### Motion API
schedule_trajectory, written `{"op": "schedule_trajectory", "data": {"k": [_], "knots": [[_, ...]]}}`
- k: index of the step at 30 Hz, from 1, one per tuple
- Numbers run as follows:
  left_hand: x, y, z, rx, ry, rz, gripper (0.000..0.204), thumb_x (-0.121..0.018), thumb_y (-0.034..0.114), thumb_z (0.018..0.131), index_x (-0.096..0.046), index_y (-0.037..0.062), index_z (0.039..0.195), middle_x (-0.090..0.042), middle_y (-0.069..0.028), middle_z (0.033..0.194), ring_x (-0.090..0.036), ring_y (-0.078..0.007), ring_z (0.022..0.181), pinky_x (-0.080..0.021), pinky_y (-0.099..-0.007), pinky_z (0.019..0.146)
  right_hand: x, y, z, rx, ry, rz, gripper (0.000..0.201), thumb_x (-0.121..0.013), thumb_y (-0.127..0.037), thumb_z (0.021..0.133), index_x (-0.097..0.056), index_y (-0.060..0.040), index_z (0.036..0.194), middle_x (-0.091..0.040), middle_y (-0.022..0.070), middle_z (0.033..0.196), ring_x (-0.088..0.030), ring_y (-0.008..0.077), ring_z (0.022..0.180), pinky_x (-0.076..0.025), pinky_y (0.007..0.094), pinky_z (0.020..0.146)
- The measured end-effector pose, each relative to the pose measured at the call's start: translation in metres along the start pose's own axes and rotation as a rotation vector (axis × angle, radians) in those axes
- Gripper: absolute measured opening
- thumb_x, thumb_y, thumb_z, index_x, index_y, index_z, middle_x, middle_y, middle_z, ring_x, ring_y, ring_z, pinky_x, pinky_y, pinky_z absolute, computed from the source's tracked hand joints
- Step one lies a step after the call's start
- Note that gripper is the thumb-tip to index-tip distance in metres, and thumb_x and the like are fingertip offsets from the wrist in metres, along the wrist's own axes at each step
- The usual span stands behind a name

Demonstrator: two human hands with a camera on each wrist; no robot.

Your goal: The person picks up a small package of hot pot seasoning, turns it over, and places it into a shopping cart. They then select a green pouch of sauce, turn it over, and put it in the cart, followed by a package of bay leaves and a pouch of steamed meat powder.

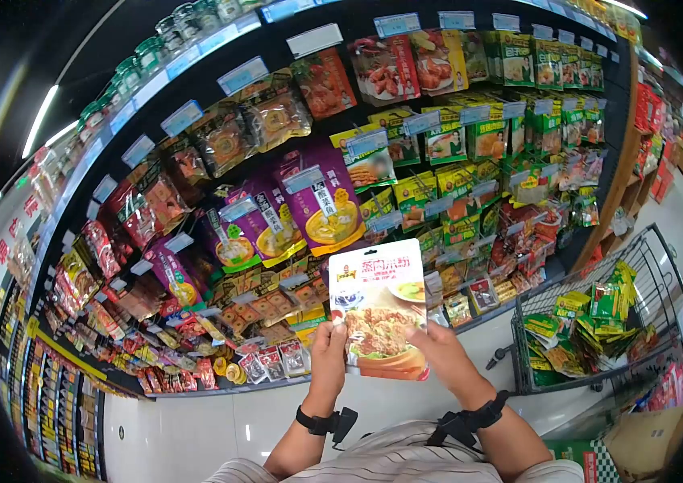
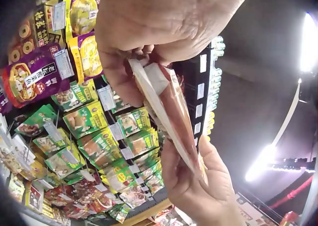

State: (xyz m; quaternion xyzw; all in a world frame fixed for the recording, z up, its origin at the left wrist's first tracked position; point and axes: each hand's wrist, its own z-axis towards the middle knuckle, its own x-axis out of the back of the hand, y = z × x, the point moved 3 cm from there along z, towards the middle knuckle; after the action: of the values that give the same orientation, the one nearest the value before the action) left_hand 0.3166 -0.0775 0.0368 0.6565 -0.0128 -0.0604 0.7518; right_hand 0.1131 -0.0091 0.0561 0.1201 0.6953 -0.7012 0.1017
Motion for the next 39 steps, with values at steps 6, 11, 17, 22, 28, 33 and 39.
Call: {"op": "schedule_trajectory", "data": {"k": [6,11,17,22,28,33,39], "knots": [[0.013,0.012,-0.035,0.127,-0.005,-0.012,0.023,-0.058,0.030,0.101,-0.054,0.0103,0.089,-0.053,0.0046,0.074,-0.047,-0.0033,0.066,-0.039,-0.0208,0.056,-0.003,0.007,-0.011,-0.147,-0.088,-0.014,0.039,-0.056,-0.024,0.102,-0.057,0.0025,0.130,-0.065,0.0040,0.119,-0.059,0.0092,0.104,-0.047,0.0262,0.092],[-0.005,-0.003,-0.073,0.346,-0.203,0.022,0.022,-0.061,0.031,0.099,-0.057,0.0091,0.096,-0.059,-0.0002,0.086,-0.055,-0.0082,0.077,-0.048,-0.0255,0.070,0.031,0.020,-0.036,-0.131,-0.045,0.120,0.040,-0.054,-0.023,0.102,-0.055,0.0048,0.131,-0.064,0.0065,0.121,-0.059,0.0111,0.106,-0.048,0.0268,0.093],[-0.053,-0.030,-0.121,0.398,-0.256,-0.019,0.020,-0.063,0.025,0.098,-0.055,0.0092,0.090,-0.057,0.0025,0.078,-0.052,-0.0045,0.070,-0.043,-0.0211,0.063,0.079,0.038,-0.087,-0.239,0.034,0.122,0.038,-0.054,-0.022,0.102,-0.056,0.0053,0.128,-0.064,0.0106,0.120,-0.064,0.0145,0.101,-0.054,0.0279,0.086],[-0.073,-0.068,-0.160,0.353,-0.306,0.206,0.023,-0.063,0.023,0.098,-0.051,0.0057,0.088,-0.059,-0.0004,0.074,-0.057,-0.0072,0.064,-0.048,-0.0247,0.057,0.114,0.063,-0.135,-0.365,0.114,0.111,0.036,-0.055,-0.024,0.101,-0.058,0.0037,0.125,-0.066,0.0126,0.116,-0.070,0.0185,0.088,-0.059,0.0280,0.064],[-0.081,-0.083,-0.191,0.468,-0.332,0.342,0.023,-0.063,0.022,0.098,-0.052,0.0043,0.089,-0.057,-0.0019,0.069,-0.056,-0.0088,0.057,-0.047,-0.0260,0.052,0.130,0.089,-0.172,-0.391,0.111,0.062,0.037,-0.055,-0.021,0.101,-0.058,0.0043,0.128,-0.065,0.0081,0.117,-0.063,0.0129,0.102,-0.052,0.0277,0.087],[-0.074,-0.078,-0.196,0.658,-0.448,0.035,0.023,-0.065,0.026,0.097,-0.054,0.0047,0.097,-0.061,-0.0024,0.081,-0.061,-0.0105,0.069,-0.053,-0.0255,0.062,0.138,0.088,-0.181,-0.422,0.102,0.134,0.037,-0.056,-0.021,0.101,-0.057,0.0049,0.128,-0.065,0.0073,0.117,-0.061,0.0116,0.103,-0.050,0.0277,0.091],[-0.076,-0.091,-0.215,0.710,-0.510,0.118,0.027,-0.067,0.030,0.096,-0.052,0.0083,0.090,-0.062,-0.0023,0.079,-0.060,-0.0090,0.064,-0.053,-0.0236,0.060,0.139,0.089,-0.185,-0.483,0.111,0.159,0.038,-0.056,-0.023,0.101,-0.057,0.0022,0.130,-0.066,0.0069,0.114,-0.062,0.0108,0.099,-0.051,0.0262,0.087]]}}
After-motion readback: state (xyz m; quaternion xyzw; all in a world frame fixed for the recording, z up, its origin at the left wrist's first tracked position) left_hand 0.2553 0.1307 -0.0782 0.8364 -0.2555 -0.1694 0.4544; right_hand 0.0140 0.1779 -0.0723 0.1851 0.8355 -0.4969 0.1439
